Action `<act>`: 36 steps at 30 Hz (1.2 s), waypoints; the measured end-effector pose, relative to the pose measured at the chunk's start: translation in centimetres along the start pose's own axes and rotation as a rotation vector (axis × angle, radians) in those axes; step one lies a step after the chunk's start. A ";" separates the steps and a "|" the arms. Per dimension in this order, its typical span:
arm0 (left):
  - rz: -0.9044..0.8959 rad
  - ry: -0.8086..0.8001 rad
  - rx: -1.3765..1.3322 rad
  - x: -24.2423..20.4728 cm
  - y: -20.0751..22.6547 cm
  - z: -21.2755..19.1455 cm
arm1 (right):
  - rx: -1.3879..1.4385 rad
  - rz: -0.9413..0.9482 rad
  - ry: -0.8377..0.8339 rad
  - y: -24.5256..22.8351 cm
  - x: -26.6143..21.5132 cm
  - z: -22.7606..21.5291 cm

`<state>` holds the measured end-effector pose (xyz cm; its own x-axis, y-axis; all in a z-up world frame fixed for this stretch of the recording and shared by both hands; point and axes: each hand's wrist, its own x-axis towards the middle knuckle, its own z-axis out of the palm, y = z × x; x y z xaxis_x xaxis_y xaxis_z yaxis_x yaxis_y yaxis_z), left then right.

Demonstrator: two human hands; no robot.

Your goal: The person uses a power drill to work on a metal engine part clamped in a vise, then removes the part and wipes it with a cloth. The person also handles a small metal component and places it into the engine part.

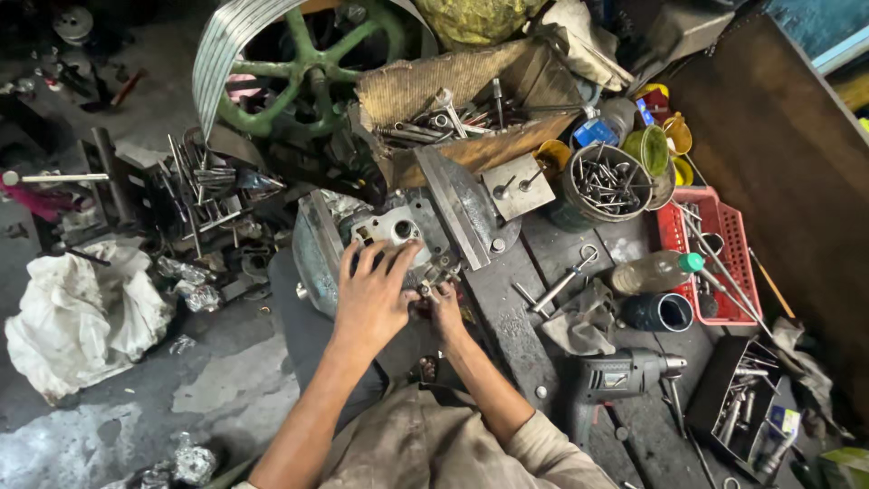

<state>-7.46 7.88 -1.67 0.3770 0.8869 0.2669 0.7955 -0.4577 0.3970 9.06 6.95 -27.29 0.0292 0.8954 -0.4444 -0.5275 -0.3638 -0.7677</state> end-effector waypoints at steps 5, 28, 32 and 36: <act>0.009 0.004 -0.007 0.4 0.3 -0.4 | 0.061 -0.058 0.037 -0.9 -0.5 0.3; 0.079 -0.006 -0.044 1.8 -0.2 -0.4 | -0.333 -0.502 -0.154 1.5 1.6 0.4; 0.061 0.020 -0.068 1.9 -0.7 -0.1 | -0.361 -0.434 -0.144 1.5 3.4 -1.0; -0.042 -0.049 -0.126 0.8 -0.8 0.4 | -0.549 -0.319 -0.071 4.7 3.6 -5.4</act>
<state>-7.60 8.99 -2.16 0.3699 0.9059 0.2062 0.7462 -0.4220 0.5149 11.28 7.10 -34.96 0.0471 0.9894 -0.1375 0.0100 -0.1381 -0.9904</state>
